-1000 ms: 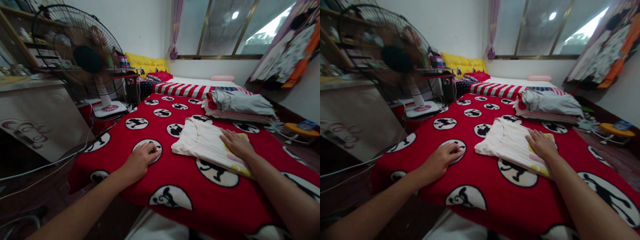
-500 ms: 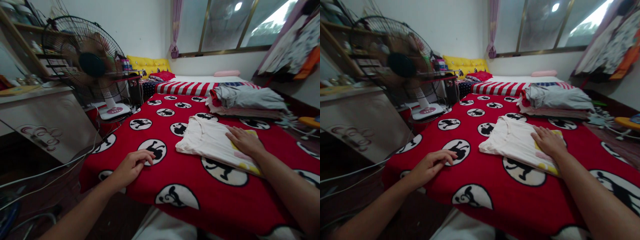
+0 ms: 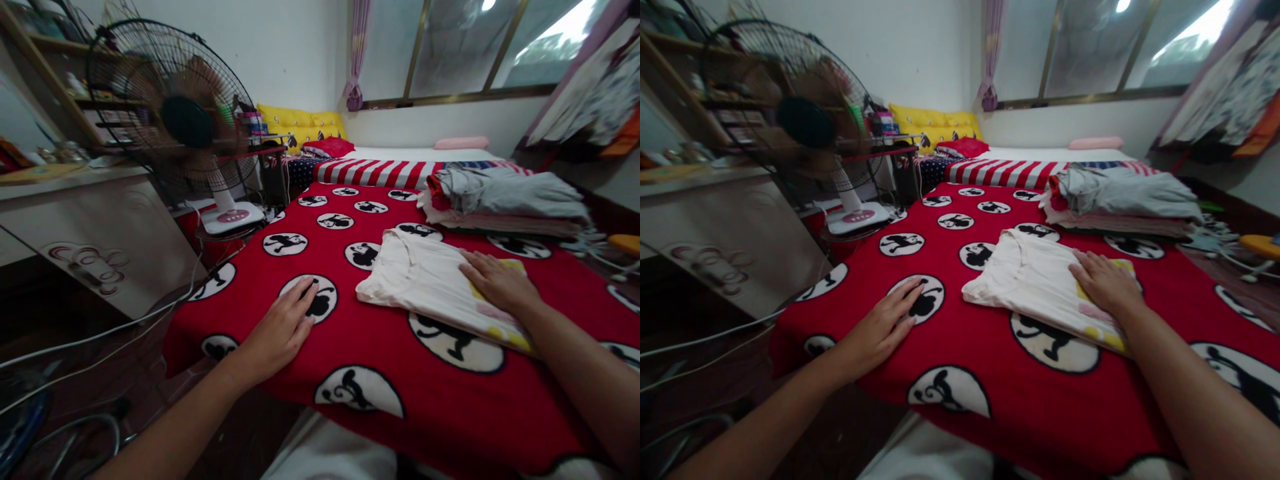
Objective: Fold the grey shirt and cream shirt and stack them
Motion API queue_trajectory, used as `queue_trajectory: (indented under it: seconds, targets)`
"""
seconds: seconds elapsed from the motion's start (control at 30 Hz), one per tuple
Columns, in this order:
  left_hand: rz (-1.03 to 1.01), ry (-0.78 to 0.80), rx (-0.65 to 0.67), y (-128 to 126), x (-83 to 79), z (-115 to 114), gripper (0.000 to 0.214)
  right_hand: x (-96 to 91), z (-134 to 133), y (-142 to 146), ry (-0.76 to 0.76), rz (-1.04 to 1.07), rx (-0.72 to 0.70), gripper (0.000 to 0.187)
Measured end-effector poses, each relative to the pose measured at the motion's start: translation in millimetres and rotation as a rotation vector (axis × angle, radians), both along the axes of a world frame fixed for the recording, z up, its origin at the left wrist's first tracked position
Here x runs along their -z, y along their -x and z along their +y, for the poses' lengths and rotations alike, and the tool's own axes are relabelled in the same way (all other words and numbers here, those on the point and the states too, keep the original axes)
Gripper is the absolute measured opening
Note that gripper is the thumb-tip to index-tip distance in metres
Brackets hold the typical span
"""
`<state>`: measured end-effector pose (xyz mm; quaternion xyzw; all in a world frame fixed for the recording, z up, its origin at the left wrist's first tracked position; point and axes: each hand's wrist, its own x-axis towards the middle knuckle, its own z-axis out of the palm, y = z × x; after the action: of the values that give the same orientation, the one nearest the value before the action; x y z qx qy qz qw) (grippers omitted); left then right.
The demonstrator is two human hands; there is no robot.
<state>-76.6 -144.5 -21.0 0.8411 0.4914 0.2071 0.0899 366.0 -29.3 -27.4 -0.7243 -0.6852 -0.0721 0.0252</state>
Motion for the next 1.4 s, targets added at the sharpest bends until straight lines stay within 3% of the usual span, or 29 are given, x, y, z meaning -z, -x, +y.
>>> queue_trajectory:
  seconds: [0.1,0.2,0.33,0.47,0.53,0.63,0.7,0.77,0.87,0.93,1.07,1.13,1.3,1.4]
  targets:
    - [0.109,-0.004,-0.012,-2.4,-0.1,-2.4,0.057,2.4,0.8,-1.8,-0.019,0.006,-0.007,0.062]
    - [0.119,0.063,0.103,0.3,-7.4,-11.1,0.052,4.8,2.0,-4.3,-0.04,0.007,-0.026,0.062]
    - [-0.11,0.205,0.298,21.9,-26.4,-29.3,0.031,6.4,3.4,-6.6,-0.052,-0.007,-0.04,0.061]
    - [-0.329,0.383,0.3,46.2,-42.1,-37.2,0.048,4.0,2.1,-3.8,-0.039,0.003,-0.03,0.061]
    - [-0.354,0.36,0.255,46.8,-44.4,-35.1,0.045,1.7,0.7,-1.2,-0.035,0.006,-0.024,0.061]
    - [-0.283,0.218,0.179,33.0,-42.5,-31.9,0.023,-0.3,-0.6,1.0,-0.034,0.01,-0.02,0.06]
    - [-0.18,0.205,0.218,22.7,-40.5,-33.8,0.056,0.2,-0.1,0.2,-0.042,0.01,-0.026,0.06]
    - [-0.123,0.334,0.381,19.2,-39.7,-39.0,0.065,2.0,1.6,-2.0,-0.052,0.006,-0.032,0.06]
    - [-0.204,0.658,0.653,26.8,-43.1,-47.4,0.033,5.5,5.2,-6.3,-0.051,0.006,-0.024,0.061]
    - [-0.293,0.783,0.671,32.2,-49.2,-49.2,0.029,7.8,6.9,-8.6,-0.05,-0.004,-0.035,0.061]
    - [-0.331,0.662,0.46,21.6,-64.6,-42.1,0.015,8.7,6.7,-9.0,-0.065,-0.029,-0.069,0.061]
    - [-0.286,0.539,0.458,9.4,-68.4,-37.5,0.014,7.0,5.4,-7.4,-0.057,-0.017,-0.058,0.062]
    - [-0.149,0.367,0.517,-8.1,-60.4,-32.3,0.063,6.4,4.9,-7.9,-0.06,-0.004,-0.051,0.062]
    - [-0.078,0.348,0.497,-10.6,-54.0,-30.1,0.074,9.9,6.7,-11.3,-0.086,-0.015,-0.08,0.06]
